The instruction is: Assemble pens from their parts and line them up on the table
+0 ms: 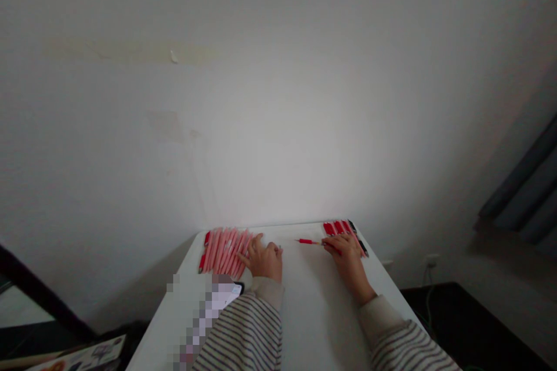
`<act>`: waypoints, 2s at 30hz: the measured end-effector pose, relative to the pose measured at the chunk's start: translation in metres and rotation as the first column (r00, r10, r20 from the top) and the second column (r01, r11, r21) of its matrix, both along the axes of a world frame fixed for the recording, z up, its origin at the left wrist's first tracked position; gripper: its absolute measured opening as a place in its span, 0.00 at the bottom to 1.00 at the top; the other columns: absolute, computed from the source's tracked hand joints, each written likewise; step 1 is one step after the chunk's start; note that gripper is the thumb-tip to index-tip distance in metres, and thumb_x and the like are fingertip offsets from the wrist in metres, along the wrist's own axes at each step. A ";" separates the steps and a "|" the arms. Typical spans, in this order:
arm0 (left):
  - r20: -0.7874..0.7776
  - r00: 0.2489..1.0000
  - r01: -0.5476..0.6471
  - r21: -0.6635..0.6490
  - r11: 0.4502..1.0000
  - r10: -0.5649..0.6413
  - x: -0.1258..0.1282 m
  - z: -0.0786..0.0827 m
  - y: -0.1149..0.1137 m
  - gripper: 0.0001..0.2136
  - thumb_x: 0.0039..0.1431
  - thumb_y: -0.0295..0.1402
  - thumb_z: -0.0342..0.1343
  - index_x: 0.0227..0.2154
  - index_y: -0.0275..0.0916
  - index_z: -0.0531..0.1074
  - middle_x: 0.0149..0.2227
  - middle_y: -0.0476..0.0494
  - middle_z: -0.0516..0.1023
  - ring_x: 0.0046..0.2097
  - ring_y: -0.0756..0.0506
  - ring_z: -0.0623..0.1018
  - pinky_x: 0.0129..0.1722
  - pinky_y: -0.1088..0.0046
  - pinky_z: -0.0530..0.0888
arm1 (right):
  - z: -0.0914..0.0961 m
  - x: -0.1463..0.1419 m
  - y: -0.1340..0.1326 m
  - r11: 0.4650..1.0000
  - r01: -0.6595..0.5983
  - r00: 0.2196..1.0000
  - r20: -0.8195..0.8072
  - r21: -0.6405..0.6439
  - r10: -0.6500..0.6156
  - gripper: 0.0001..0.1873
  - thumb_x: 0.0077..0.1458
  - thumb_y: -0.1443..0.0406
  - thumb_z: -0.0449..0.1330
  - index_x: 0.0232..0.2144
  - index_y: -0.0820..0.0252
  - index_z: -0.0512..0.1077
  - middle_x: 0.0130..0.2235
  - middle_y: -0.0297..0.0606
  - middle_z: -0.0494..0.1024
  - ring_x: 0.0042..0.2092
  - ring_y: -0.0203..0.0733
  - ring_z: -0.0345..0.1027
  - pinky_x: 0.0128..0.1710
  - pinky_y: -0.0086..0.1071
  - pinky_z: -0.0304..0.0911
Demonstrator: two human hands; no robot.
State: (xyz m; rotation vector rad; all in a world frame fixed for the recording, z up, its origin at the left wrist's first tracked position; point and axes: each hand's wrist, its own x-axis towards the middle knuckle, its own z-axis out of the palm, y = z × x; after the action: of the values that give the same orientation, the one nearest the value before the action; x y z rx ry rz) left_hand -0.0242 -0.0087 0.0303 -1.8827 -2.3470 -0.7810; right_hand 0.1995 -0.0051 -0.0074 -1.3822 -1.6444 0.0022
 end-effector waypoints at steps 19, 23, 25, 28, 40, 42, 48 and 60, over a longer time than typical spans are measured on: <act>0.152 0.950 0.236 0.215 0.948 -0.271 0.009 -0.009 -0.001 0.05 0.49 0.36 0.64 0.30 0.55 0.80 0.53 0.49 0.71 0.58 0.41 0.65 0.62 0.48 0.50 | -0.006 0.000 0.004 0.995 -0.081 0.994 0.061 -0.065 0.085 0.12 0.57 0.57 0.57 0.37 0.50 0.79 0.37 0.38 0.80 0.45 0.48 0.64 0.48 0.44 0.58; 0.144 0.951 0.242 0.208 0.948 -0.274 0.010 -0.008 -0.001 0.04 0.49 0.35 0.63 0.28 0.55 0.79 0.52 0.49 0.72 0.58 0.40 0.65 0.63 0.45 0.48 | -0.006 0.000 0.004 0.995 -0.083 0.995 0.052 -0.062 0.087 0.11 0.57 0.57 0.57 0.36 0.49 0.79 0.37 0.38 0.80 0.46 0.49 0.64 0.48 0.44 0.58; 0.141 0.952 0.242 0.201 0.949 -0.272 0.010 -0.007 -0.002 0.04 0.49 0.35 0.63 0.27 0.54 0.79 0.52 0.49 0.72 0.58 0.40 0.65 0.63 0.44 0.47 | -0.005 0.000 0.003 0.995 -0.084 0.995 0.047 -0.063 0.087 0.12 0.57 0.57 0.57 0.36 0.49 0.79 0.37 0.38 0.80 0.46 0.49 0.64 0.48 0.45 0.58; 0.136 0.954 0.241 0.190 0.952 -0.269 0.010 -0.006 -0.002 0.04 0.49 0.35 0.63 0.27 0.54 0.79 0.52 0.49 0.72 0.58 0.41 0.65 0.63 0.45 0.48 | -0.005 0.000 0.002 0.994 -0.083 0.996 0.037 -0.066 0.086 0.12 0.57 0.57 0.56 0.37 0.49 0.79 0.38 0.38 0.80 0.46 0.50 0.64 0.49 0.45 0.58; 0.127 0.976 0.157 0.148 0.976 -0.176 0.004 0.004 -0.003 0.05 0.54 0.35 0.58 0.30 0.53 0.78 0.53 0.49 0.71 0.59 0.41 0.64 0.62 0.43 0.45 | -0.001 0.005 0.004 0.999 -0.051 0.999 0.011 -0.004 0.051 0.12 0.57 0.58 0.56 0.33 0.52 0.79 0.37 0.39 0.81 0.44 0.49 0.67 0.48 0.45 0.59; 0.135 0.978 0.142 0.116 0.983 -0.157 0.003 0.007 -0.004 0.05 0.54 0.36 0.57 0.32 0.53 0.78 0.54 0.49 0.70 0.59 0.40 0.63 0.61 0.41 0.45 | 0.000 0.006 0.004 1.000 -0.030 1.000 0.007 0.003 0.030 0.13 0.57 0.58 0.55 0.33 0.52 0.79 0.36 0.39 0.81 0.43 0.48 0.67 0.48 0.45 0.60; 0.121 0.989 0.079 0.069 0.995 -0.087 -0.002 0.010 -0.004 0.07 0.57 0.36 0.54 0.34 0.53 0.77 0.56 0.47 0.68 0.60 0.39 0.61 0.59 0.36 0.46 | 0.000 0.010 0.005 1.000 0.013 1.000 -0.009 0.029 -0.012 0.14 0.57 0.57 0.54 0.33 0.52 0.79 0.36 0.40 0.80 0.44 0.48 0.66 0.49 0.47 0.59; 0.163 0.986 -0.039 0.107 0.993 0.021 -0.009 0.010 -0.002 0.10 0.60 0.36 0.49 0.36 0.50 0.76 0.55 0.46 0.68 0.59 0.39 0.63 0.58 0.36 0.51 | -0.009 0.011 0.005 0.982 0.187 0.982 0.005 0.033 -0.187 0.16 0.57 0.59 0.52 0.35 0.53 0.79 0.39 0.41 0.80 0.46 0.51 0.64 0.50 0.47 0.55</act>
State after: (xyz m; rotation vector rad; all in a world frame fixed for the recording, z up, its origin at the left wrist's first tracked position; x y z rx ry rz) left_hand -0.0333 -0.0103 0.0398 -1.7988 -2.3610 -1.0747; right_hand 0.2109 -0.0003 -0.0163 -1.5082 -1.5093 -0.1393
